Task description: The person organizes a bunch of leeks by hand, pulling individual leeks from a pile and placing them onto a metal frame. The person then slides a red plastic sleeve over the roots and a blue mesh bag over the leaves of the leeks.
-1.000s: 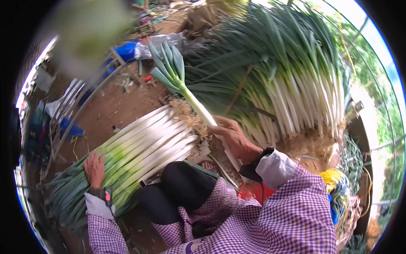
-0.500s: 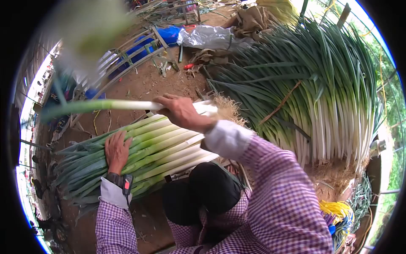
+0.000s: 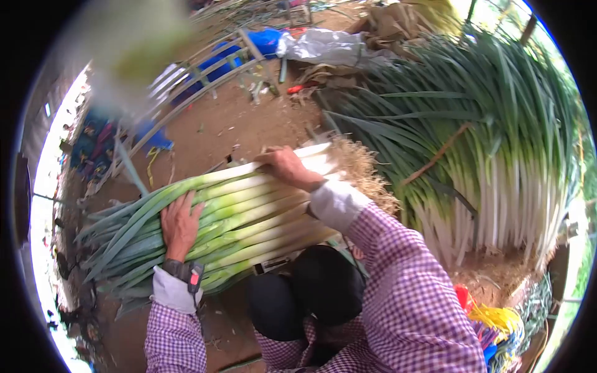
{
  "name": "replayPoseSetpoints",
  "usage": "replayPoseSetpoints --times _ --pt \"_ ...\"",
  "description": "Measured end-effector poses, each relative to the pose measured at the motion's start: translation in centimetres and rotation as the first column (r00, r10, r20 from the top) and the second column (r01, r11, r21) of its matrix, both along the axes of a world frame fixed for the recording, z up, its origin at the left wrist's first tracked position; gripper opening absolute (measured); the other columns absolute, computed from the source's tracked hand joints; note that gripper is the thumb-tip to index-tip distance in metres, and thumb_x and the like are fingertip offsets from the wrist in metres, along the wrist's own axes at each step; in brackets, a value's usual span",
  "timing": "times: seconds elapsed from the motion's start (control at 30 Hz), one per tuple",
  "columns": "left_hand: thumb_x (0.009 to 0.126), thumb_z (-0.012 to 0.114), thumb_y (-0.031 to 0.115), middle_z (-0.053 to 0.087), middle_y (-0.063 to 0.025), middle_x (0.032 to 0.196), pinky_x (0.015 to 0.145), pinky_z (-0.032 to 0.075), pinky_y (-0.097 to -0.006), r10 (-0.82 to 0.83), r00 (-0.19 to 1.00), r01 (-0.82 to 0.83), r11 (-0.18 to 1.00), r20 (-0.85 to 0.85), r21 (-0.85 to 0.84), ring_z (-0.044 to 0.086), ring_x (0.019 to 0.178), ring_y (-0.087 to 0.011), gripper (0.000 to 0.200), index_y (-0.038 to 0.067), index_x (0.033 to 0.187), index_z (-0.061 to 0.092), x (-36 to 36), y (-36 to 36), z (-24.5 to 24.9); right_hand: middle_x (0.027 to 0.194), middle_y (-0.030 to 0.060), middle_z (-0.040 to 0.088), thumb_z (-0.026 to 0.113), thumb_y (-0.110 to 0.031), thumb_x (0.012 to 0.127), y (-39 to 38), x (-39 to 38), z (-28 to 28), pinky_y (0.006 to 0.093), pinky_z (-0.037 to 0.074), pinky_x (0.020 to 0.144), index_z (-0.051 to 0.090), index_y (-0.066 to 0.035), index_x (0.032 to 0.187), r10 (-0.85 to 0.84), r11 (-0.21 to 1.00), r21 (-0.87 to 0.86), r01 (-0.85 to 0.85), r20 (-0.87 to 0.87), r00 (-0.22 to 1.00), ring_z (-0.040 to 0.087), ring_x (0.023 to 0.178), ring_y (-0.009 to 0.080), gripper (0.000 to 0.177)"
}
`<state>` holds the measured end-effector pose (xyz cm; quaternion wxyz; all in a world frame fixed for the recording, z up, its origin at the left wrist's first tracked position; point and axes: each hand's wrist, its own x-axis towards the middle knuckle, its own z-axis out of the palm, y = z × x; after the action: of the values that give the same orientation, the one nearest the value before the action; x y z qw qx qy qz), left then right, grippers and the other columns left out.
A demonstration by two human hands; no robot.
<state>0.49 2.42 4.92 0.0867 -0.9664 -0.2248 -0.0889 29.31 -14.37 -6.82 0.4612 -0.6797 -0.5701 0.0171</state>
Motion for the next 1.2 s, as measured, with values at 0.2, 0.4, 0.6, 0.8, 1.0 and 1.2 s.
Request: replayPoseSetpoints --times 0.2,0.4,0.6,0.8,1.0,1.2 --pt "0.099 0.063 0.040 0.063 -0.0120 0.142 0.115 0.033 -0.0462 0.004 1.000 -0.004 1.000 -0.006 -0.018 0.053 0.135 -0.0310 0.052 0.007 0.139 0.063 0.1 0.1 0.2 0.098 0.0116 0.073 0.068 -0.030 0.094 -0.8 -0.5 0.5 0.0466 0.055 0.079 0.079 -0.017 0.109 -0.067 0.986 -0.155 0.063 -0.024 0.997 0.071 0.088 0.0368 0.023" --pt "0.097 0.065 0.041 0.064 -0.0149 0.139 0.112 0.038 -0.0467 -0.030 0.997 0.035 0.996 0.065 -0.079 0.056 0.130 -0.0346 0.053 0.003 0.135 0.066 0.0 0.3 0.4 0.099 0.0119 0.075 0.065 -0.031 0.094 -1.0 -0.7 0.9 0.0441 0.055 0.080 0.081 -0.016 0.104 -0.075 0.976 -0.215 0.041 -0.150 0.986 0.072 0.092 0.0360 0.024" --pt "0.092 0.074 0.030 0.073 -0.0196 0.119 0.101 0.049 -0.0459 0.000 0.972 0.043 0.984 0.236 -0.175 0.066 0.114 -0.0386 0.040 0.000 0.119 0.073 -0.2 -0.1 0.9 0.103 0.0119 0.077 0.069 -0.040 0.091 -1.4 -0.4 0.6 0.0435 0.054 0.084 0.081 -0.014 0.104 -0.103 0.967 -0.251 0.044 -0.225 0.969 0.072 0.095 0.0355 0.031" --pt "0.089 0.077 0.017 0.074 -0.0179 0.112 0.095 0.053 -0.0439 0.079 0.928 0.005 0.975 0.365 -0.222 0.068 0.109 -0.0372 0.026 0.000 0.108 0.073 -0.9 -0.3 0.7 0.105 0.0119 0.075 0.069 -0.042 0.093 -1.5 -0.4 1.0 0.0428 0.054 0.083 0.081 -0.011 0.105 -0.103 0.967 -0.253 0.040 -0.239 0.966 0.071 0.096 0.0353 0.035" --pt "0.084 0.079 0.020 0.069 -0.0103 0.111 0.099 0.045 -0.0448 -0.031 0.949 0.031 1.000 0.313 0.004 0.061 0.111 -0.0311 0.030 0.004 0.109 0.073 -0.9 -0.5 1.8 0.100 0.0098 0.073 0.069 -0.043 0.094 -1.4 -0.7 1.0 0.0428 0.052 0.081 0.081 -0.012 0.103 -0.141 0.957 -0.280 0.071 -0.238 0.961 0.069 0.094 0.0324 0.035" --pt "0.082 0.081 0.023 0.064 -0.0090 0.119 0.102 0.041 -0.0464 -0.144 0.960 0.115 0.985 0.241 0.130 0.055 0.119 -0.0334 0.040 0.005 0.116 0.071 1.0 2.0 5.3 0.097 0.0103 0.072 0.070 -0.043 0.094 -1.4 -0.8 1.0 0.0427 0.051 0.080 0.082 -0.012 0.101 -0.145 0.964 -0.254 0.085 -0.226 0.963 0.068 0.093 0.0321 0.034"
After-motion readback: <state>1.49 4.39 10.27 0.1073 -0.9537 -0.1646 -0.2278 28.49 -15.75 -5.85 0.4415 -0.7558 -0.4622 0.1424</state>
